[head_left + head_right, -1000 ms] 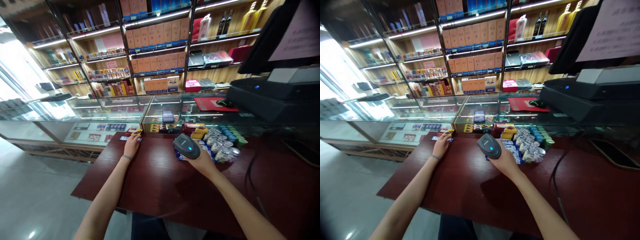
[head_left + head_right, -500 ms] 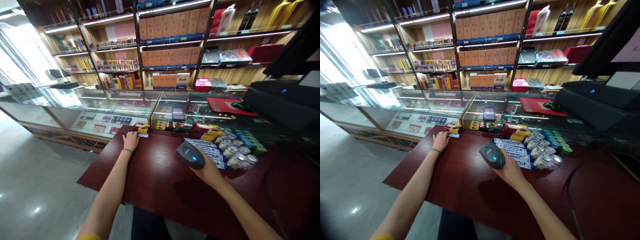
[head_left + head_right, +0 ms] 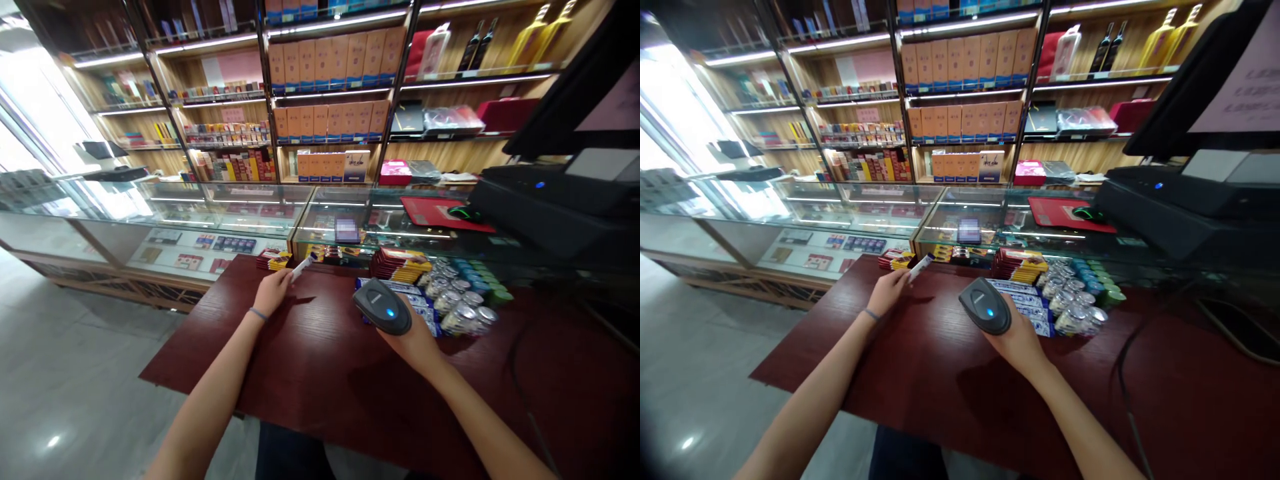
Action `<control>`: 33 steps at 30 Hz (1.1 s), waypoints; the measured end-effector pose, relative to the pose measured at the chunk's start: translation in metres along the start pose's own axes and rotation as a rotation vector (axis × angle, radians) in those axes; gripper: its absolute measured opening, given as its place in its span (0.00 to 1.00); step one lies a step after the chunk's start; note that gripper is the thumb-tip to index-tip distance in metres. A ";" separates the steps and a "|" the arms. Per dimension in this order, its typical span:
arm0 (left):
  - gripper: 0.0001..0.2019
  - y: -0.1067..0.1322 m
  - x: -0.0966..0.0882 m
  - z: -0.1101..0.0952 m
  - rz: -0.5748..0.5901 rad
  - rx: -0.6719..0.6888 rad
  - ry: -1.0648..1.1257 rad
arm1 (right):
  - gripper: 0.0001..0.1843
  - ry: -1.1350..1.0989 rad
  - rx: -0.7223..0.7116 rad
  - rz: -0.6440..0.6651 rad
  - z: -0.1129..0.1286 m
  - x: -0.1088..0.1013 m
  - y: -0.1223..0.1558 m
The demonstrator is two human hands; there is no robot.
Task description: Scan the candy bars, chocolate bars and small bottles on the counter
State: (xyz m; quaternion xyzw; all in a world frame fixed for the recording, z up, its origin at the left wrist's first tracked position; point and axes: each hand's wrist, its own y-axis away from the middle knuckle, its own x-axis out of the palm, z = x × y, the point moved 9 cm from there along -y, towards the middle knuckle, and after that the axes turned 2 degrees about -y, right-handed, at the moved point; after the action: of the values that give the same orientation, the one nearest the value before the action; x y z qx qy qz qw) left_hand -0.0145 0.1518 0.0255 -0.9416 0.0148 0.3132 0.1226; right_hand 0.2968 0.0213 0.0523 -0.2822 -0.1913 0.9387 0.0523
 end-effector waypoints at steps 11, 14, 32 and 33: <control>0.18 0.031 0.069 -0.018 0.378 -0.411 0.960 | 0.29 0.118 0.067 0.196 -0.001 0.014 0.000; 0.18 0.031 0.070 -0.016 0.371 -0.409 0.931 | 0.31 0.155 0.011 0.233 0.001 0.019 0.002; 0.28 0.012 0.065 -0.016 0.264 -0.209 0.821 | 0.27 -0.009 0.101 -0.021 -0.013 -0.037 -0.013; 0.28 0.008 0.062 -0.019 0.236 -0.164 0.757 | 0.27 -0.022 0.088 -0.059 -0.016 -0.045 -0.014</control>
State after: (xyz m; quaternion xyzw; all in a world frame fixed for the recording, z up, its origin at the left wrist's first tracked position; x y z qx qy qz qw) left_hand 0.0456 0.1425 0.0017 -0.9889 0.1418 -0.0436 -0.0036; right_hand 0.3436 0.0303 0.0683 -0.2633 -0.1585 0.9473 0.0904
